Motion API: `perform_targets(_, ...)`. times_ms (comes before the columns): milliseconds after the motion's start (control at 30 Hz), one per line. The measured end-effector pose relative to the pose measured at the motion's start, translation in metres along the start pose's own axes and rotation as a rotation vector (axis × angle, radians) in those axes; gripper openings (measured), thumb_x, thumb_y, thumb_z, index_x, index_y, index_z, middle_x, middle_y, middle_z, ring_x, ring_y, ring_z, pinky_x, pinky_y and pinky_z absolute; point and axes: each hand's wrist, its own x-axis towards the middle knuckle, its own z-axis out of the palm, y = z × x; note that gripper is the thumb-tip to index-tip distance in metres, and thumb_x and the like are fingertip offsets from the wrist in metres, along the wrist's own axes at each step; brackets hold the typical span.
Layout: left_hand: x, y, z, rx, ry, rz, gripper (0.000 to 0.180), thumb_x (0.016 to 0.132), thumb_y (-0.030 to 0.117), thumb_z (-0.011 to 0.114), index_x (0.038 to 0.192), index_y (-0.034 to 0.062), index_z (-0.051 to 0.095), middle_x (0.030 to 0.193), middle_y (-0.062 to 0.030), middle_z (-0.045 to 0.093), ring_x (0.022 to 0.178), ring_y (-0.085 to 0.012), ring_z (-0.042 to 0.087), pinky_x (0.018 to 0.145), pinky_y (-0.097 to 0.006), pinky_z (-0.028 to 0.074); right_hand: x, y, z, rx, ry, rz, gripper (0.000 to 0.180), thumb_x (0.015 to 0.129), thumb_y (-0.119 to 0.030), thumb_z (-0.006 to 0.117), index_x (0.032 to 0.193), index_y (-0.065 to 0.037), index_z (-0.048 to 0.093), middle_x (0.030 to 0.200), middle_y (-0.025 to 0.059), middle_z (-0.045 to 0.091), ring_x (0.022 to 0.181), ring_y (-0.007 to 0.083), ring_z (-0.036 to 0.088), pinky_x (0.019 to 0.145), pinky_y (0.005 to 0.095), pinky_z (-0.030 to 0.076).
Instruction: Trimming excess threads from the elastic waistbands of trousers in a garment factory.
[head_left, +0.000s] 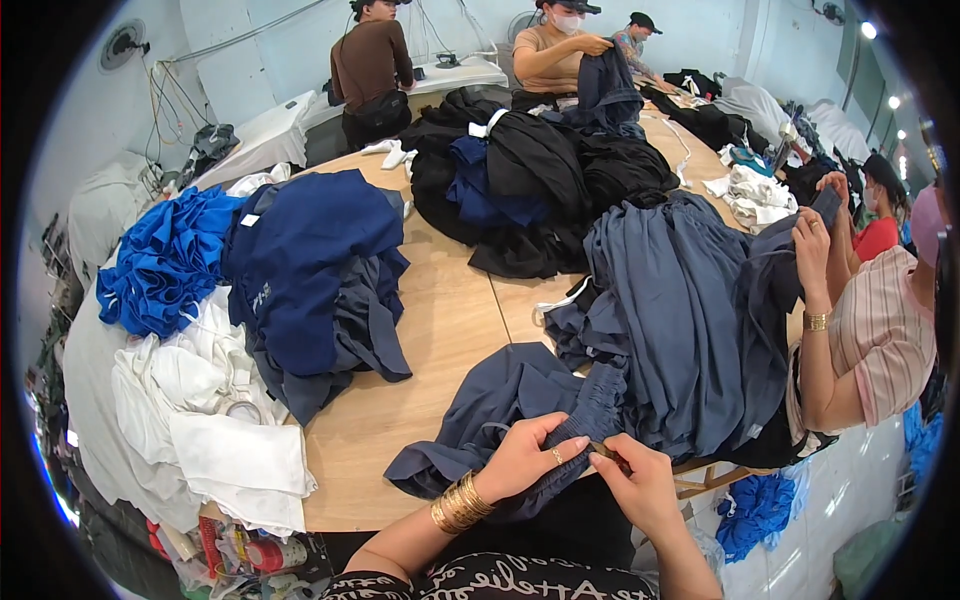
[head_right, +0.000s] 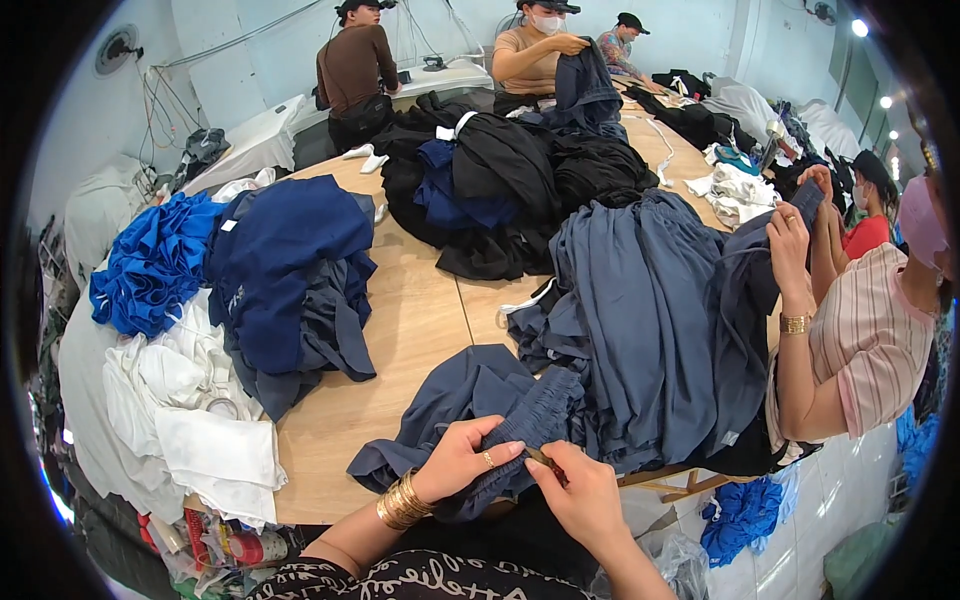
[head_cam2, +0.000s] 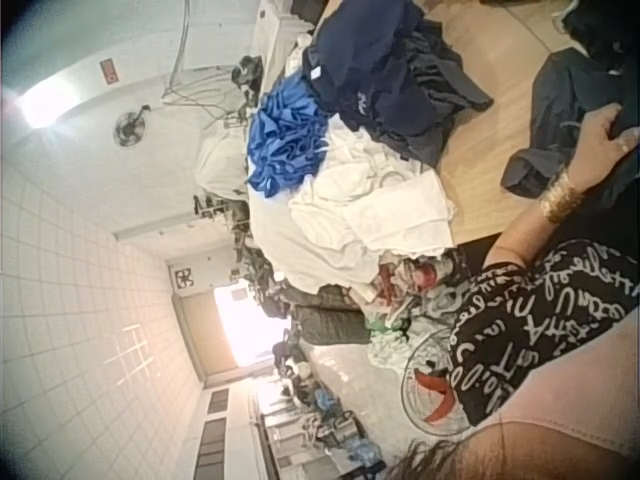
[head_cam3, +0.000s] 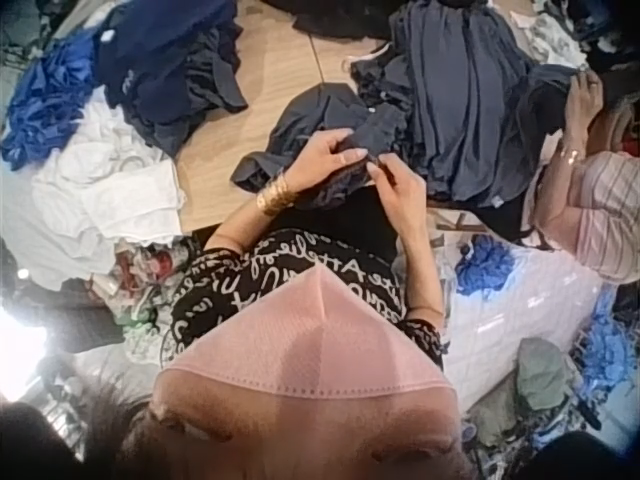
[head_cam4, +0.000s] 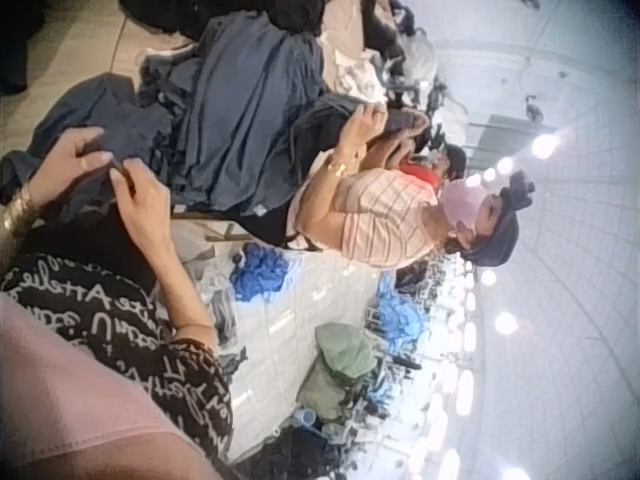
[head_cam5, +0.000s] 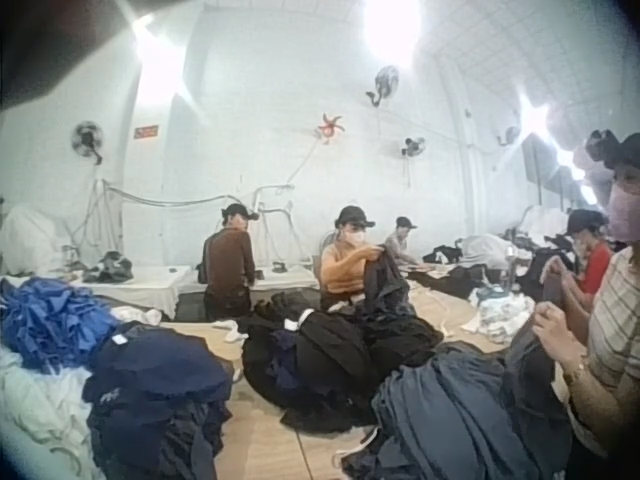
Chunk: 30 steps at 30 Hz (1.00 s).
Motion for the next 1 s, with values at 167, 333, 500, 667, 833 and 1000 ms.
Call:
perform_targets(167,0.0,-0.004,0.001,-0.011,0.01,0.026,0.021,0.09,0.017,0.059,0.098,-0.0022,0.058,0.083,0.0026,0.059,0.074,-0.0012,0.05,0.066,-0.019,0.045,0.001,0.009,-0.001,0.216,-0.081,0.096,0.013,0.08,-0.009,0.066,0.081,0.002,0.06,0.061,0.0017,0.053,0.055,0.0065,0.046,0.052,0.0214,0.038)
perform_targets(333,0.0,0.0,0.001,-0.023,0.071,0.005,0.021,0.09,0.016,0.06,0.1,-0.002,0.059,0.085,0.0015,0.061,0.075,-0.0015,0.052,0.066,-0.019,0.045,0.0,0.001,-0.004,0.271,-0.032,0.076,0.012,0.079,-0.009,0.067,0.083,0.0,0.06,0.063,-0.0023,0.054,0.055,0.0039,0.044,0.052,0.0183,0.035)
perform_targets(500,-0.002,0.004,0.001,-0.066,0.062,-0.027,0.021,0.089,0.015,0.06,0.102,-0.0024,0.059,0.086,0.0007,0.062,0.075,-0.0019,0.053,0.066,-0.019,0.046,0.0,0.0,0.002,0.218,0.147,-0.025,0.014,0.076,-0.007,0.068,0.086,-0.001,0.06,0.065,-0.0032,0.053,0.056,0.0024,0.042,0.052,0.0173,0.032)
perform_targets(667,-0.004,0.001,0.001,-0.083,0.058,-0.035,0.021,0.089,0.015,0.06,0.101,-0.0028,0.059,0.086,0.0011,0.062,0.075,-0.0018,0.053,0.067,-0.019,0.045,-0.003,0.001,-0.001,0.115,0.171,-0.026,0.016,0.075,-0.006,0.071,0.088,-0.002,0.062,0.07,0.0017,0.059,0.056,0.004,0.047,0.051,0.0191,0.038)
perform_targets(833,-0.004,-0.001,0.003,-0.065,0.026,-0.017,0.02,0.089,0.014,0.06,0.1,-0.0027,0.059,0.085,0.0022,0.061,0.074,-0.0014,0.052,0.066,-0.019,0.045,-0.006,0.004,0.005,0.074,0.2,-0.076,0.015,0.075,-0.005,0.071,0.088,-0.003,0.064,0.071,0.0031,0.059,0.054,0.0059,0.049,0.05,0.0198,0.039)
perform_targets(1000,-0.002,-0.004,0.0,-0.043,0.005,-0.04,0.019,0.089,0.014,0.06,0.099,-0.0025,0.06,0.086,0.0023,0.061,0.075,-0.0013,0.052,0.067,-0.019,0.045,-0.002,0.005,0.01,0.009,0.231,-0.172,0.018,0.074,-0.003,0.071,0.09,-0.004,0.064,0.073,0.0062,0.061,0.053,0.0115,0.054,0.05,0.0225,0.042)
